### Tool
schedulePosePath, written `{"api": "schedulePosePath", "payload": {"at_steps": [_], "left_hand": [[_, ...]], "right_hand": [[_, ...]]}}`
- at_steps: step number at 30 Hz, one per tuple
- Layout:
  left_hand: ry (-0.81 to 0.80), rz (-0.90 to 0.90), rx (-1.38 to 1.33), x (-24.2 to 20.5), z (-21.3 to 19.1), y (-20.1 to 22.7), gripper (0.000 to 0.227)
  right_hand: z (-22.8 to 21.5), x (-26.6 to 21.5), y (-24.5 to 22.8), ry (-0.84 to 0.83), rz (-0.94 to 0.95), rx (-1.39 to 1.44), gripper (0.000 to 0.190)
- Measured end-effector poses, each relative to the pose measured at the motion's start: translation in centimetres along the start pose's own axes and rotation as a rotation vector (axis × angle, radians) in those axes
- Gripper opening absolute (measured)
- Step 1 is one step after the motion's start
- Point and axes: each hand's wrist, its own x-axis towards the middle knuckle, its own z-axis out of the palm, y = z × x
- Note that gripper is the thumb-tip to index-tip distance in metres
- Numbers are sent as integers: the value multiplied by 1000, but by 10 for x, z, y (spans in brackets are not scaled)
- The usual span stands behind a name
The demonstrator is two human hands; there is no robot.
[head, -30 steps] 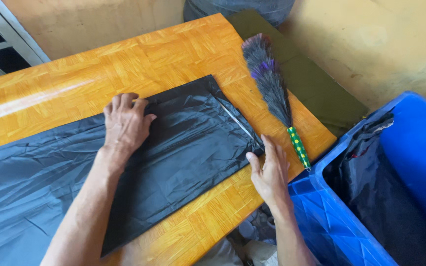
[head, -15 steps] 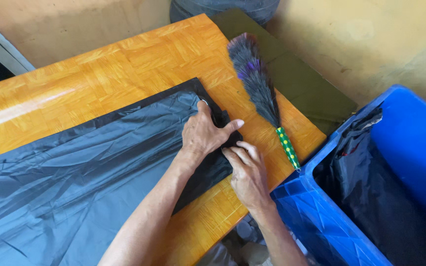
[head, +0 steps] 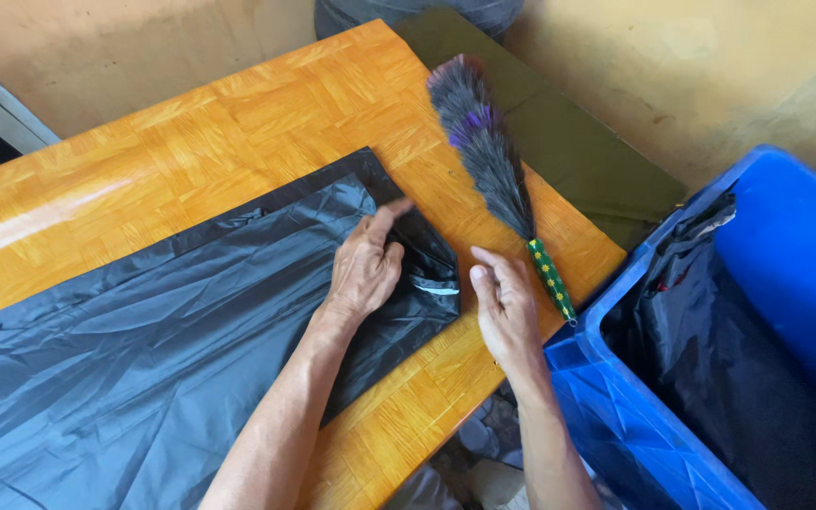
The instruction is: The person folds a large piece of black fabric on a wooden table. They smooth the material, fold it into a long strip, and then fold it again into a compact rectangular shape.
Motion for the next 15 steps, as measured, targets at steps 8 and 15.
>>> {"api": "schedulePosePath", "payload": {"at_steps": [8,15], "left_hand": [[52,-43,-30,10,22,-38,26],[140,-16,-10,11,25,-39,21]], "right_hand": [[3,55,-19,-273,-19,-322,33],[18,95,-36,-468,165,-500,37]]}}
